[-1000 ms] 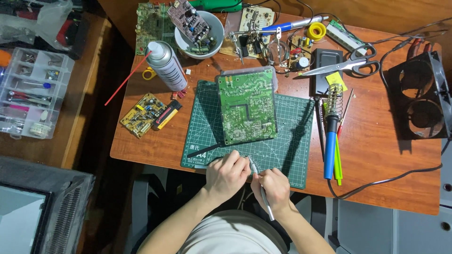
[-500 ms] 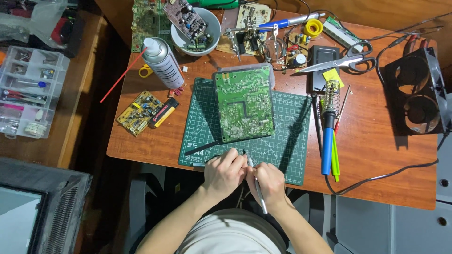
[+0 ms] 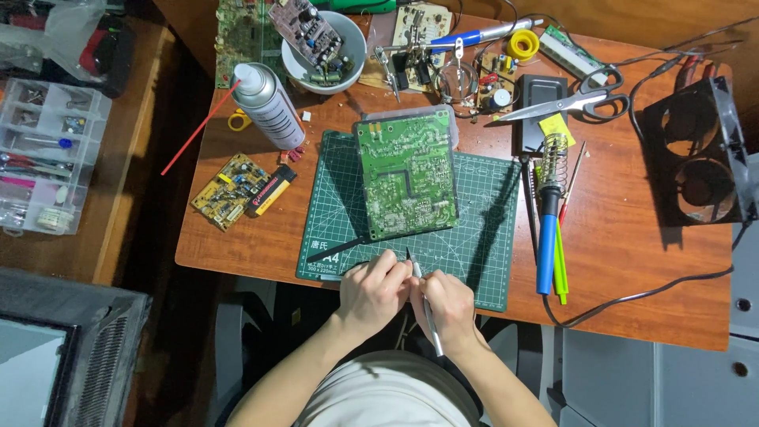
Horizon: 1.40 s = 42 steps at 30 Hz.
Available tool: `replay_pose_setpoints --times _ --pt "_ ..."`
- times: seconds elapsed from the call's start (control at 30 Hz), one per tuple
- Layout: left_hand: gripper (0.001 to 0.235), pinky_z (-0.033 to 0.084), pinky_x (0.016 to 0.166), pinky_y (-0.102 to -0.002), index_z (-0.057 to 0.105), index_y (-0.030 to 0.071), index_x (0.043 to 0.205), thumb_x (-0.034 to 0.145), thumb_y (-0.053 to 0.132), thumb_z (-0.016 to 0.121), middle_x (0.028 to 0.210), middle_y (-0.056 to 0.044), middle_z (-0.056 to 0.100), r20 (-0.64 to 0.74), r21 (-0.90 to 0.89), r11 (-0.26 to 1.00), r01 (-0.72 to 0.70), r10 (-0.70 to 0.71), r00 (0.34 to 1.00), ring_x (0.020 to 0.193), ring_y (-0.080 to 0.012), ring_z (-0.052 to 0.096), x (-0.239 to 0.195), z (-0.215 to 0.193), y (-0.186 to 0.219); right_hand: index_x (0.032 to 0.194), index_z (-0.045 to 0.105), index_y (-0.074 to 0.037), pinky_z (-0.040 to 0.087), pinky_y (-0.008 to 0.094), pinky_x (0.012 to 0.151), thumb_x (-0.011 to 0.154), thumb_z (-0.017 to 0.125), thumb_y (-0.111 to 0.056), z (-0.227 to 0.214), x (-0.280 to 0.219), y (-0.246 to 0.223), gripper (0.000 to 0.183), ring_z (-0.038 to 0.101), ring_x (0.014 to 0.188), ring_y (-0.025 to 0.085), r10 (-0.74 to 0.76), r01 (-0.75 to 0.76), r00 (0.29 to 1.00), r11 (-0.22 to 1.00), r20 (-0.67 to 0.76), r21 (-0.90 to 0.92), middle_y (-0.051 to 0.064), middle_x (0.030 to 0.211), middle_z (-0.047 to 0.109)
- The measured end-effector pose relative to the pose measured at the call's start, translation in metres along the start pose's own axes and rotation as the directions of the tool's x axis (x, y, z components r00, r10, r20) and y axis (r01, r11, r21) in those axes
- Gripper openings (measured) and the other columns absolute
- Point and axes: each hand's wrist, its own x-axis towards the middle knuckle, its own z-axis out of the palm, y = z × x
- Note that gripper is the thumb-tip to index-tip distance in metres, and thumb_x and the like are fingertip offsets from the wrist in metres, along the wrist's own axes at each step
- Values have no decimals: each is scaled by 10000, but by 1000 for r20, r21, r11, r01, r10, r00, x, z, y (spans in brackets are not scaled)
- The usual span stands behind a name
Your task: Repairing a circuit board by desoldering components using a soldering iron and a desoldering pump on a workbench.
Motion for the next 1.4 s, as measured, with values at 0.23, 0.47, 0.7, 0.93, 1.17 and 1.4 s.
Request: replay_pose_setpoints --times 0.23,0.47,0.7,0.93,1.17,1.4 --pt "253 401 336 -252 599 117 740 973 212 623 696 1 467 -7 -22 1000 0 0 1000 459 -115 504 1 -1 0 742 411 -62 322 294 435 944 593 -18 0 1 0 275 359 477 162 18 -18 1000 1000 -11 -12 52 640 428" --pt "291 378 322 -254 534 102 682 933 110 681 669 -8 426 -9 -27 1000 -16 15 1000 435 -122 441 1 -3 -2 781 479 -62 347 287 423 950 627 -91 4 -4 1 227 413 459 156 63 -64 998 997 -25 -37 47 642 498" --pt "310 330 307 -233 535 121 660 912 119 716 660 9 431 -54 -27 999 -29 27 998 407 -106 402 2 -2 -3 785 468 -59 348 296 410 963 620 -94 -2 -1 1 237 404 460 148 63 -63 998 998 -2 -13 51 645 489" --pt "328 329 348 -209 528 135 611 835 60 755 643 32 428 -108 -15 1000 27 -29 994 424 -82 404 8 -5 2 751 456 -55 318 281 447 935 589 -5 -11 -5 -3 232 340 471 153 27 -18 996 994 -82 106 41 627 432" --pt "311 301 332 -206 537 124 605 818 27 741 632 37 418 -90 -45 998 31 -35 995 412 -69 372 8 -4 0 758 473 -56 316 277 445 930 608 -7 -6 -10 3 224 323 471 148 18 -15 997 999 -72 50 40 641 428" --pt "296 315 334 -201 563 127 619 815 33 765 637 36 410 -88 -49 999 22 -26 996 425 -71 366 9 -3 2 740 452 -63 314 279 429 922 629 -12 -9 -6 2 259 332 460 144 36 -32 996 998 -78 55 32 628 445"
